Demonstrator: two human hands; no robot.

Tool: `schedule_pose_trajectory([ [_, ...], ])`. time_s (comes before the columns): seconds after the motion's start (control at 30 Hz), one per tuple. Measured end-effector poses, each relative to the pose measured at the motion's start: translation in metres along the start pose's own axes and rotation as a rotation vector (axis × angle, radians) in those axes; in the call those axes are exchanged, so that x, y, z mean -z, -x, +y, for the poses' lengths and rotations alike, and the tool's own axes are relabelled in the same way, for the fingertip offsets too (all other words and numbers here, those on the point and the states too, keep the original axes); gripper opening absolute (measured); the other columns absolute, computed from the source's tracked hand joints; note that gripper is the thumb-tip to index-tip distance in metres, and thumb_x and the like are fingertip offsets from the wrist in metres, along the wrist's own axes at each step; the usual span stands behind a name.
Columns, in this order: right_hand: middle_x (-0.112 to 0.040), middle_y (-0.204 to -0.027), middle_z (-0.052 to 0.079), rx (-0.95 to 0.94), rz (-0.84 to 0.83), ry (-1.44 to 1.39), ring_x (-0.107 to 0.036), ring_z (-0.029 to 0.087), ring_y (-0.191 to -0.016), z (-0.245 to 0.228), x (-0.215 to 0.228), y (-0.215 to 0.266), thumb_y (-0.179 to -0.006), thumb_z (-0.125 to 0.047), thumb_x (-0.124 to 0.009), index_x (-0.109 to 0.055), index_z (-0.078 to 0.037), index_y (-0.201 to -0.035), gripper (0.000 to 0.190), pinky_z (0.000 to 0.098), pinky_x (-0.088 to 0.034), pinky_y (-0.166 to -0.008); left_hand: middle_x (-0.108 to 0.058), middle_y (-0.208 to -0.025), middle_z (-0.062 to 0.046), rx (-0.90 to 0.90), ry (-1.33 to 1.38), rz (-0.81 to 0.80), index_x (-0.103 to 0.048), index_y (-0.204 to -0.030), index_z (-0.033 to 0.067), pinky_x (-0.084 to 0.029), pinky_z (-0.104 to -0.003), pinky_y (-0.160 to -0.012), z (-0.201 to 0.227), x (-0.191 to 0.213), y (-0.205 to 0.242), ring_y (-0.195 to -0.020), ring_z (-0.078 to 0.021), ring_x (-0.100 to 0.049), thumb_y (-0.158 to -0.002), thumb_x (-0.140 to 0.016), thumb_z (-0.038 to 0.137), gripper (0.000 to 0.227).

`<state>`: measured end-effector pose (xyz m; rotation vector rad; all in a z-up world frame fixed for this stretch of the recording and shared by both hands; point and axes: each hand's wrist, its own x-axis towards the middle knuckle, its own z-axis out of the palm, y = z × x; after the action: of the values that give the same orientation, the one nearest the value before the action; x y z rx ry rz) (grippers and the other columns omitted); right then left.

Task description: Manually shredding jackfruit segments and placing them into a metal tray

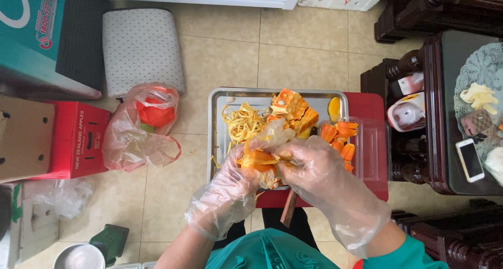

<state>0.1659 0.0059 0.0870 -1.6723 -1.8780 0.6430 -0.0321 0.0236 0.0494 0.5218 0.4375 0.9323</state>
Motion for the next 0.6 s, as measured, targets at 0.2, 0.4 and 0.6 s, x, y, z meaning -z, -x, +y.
schedule_pose_trajectory([
  [0.2, -0.071, -0.074, 0.009, 0.167, -0.138, -0.044, -0.068, 0.029, -0.064, -0.028, 0.026, -0.018, -0.08, -0.004, -0.078, -0.075, -0.006, -0.089, 0.009, 0.0383, -0.054, -0.06, -0.071, -0.127, -0.03, 0.264, -0.128, 0.069, -0.059, -0.14, -0.0062, -0.061, -0.044, -0.094, 0.023, -0.009, -0.009, -0.112, -0.0355, -0.072, -0.077, -0.082, -0.009, 0.068],
  [0.4, -0.06, -0.062, 0.01, 0.374, -0.188, -0.036, -0.063, 0.026, -0.053, -0.038, 0.039, -0.032, -0.082, 0.005, -0.071, -0.07, -0.002, -0.083, 0.007, 0.0344, -0.054, -0.05, -0.071, -0.114, -0.027, 0.295, -0.072, 0.031, -0.06, -0.137, -0.0097, -0.062, -0.036, -0.092, 0.013, 0.008, -0.005, -0.104, -0.0321, -0.074, -0.073, -0.078, -0.015, 0.066],
  [0.6, -0.068, -0.075, 0.006, 0.404, 0.073, 0.1, -0.066, 0.025, -0.063, -0.009, 0.003, -0.008, -0.088, -0.031, -0.084, -0.072, -0.008, -0.09, 0.026, 0.0421, -0.053, -0.058, -0.069, -0.127, -0.012, 0.017, -0.478, 0.032, -0.057, -0.139, 0.0082, -0.058, -0.035, -0.097, 0.006, -0.012, 0.007, -0.111, -0.0215, -0.069, -0.091, -0.071, 0.052, 0.067],
])
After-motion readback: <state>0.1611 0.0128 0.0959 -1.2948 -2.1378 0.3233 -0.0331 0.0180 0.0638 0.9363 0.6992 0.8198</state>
